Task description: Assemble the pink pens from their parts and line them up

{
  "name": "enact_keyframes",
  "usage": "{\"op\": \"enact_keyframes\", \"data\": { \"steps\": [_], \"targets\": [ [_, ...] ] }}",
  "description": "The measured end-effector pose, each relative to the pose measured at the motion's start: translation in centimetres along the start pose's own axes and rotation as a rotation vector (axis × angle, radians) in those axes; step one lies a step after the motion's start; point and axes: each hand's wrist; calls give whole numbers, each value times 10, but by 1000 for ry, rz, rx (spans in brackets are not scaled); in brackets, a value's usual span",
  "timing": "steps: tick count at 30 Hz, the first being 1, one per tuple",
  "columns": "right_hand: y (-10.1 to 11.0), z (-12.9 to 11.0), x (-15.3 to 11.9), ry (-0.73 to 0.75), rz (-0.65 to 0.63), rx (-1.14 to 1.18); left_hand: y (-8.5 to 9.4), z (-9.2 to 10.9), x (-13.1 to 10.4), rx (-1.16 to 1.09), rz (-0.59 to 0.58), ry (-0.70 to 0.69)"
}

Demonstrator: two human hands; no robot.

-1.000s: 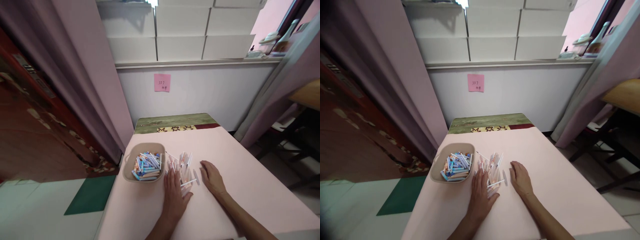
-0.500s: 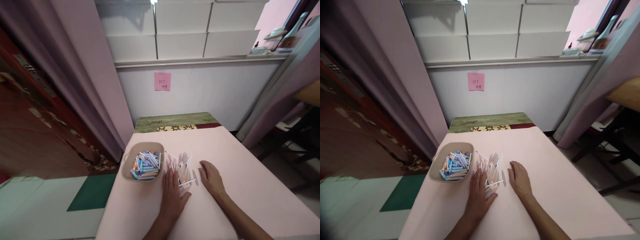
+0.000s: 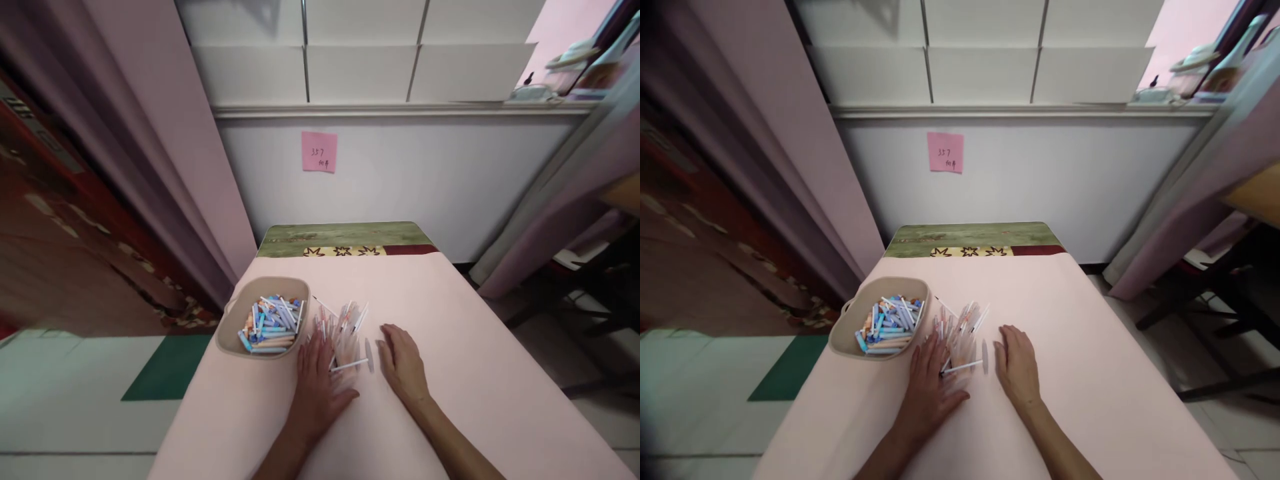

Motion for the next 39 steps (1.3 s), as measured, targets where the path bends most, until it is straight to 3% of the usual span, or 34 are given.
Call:
{"op": "enact_keyframes", "data": {
  "steps": [10, 30, 39],
  "targets": [
    [0, 4, 2, 8, -29, -3, 1, 1, 6, 22, -111, -47],
    [0, 6, 2, -2, -18, 15, 4, 7, 8, 63, -71, -28],
    [-1, 7, 0, 13, -22, 0, -5, 3, 5, 74, -56, 160]
  ]
}}
Point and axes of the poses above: each hand's wrist, its own x-axis towards the middle knuckle, its own y-axis out of the back of the hand, z = x × y, and after that the axes turned 14 degrees about y, right-handed
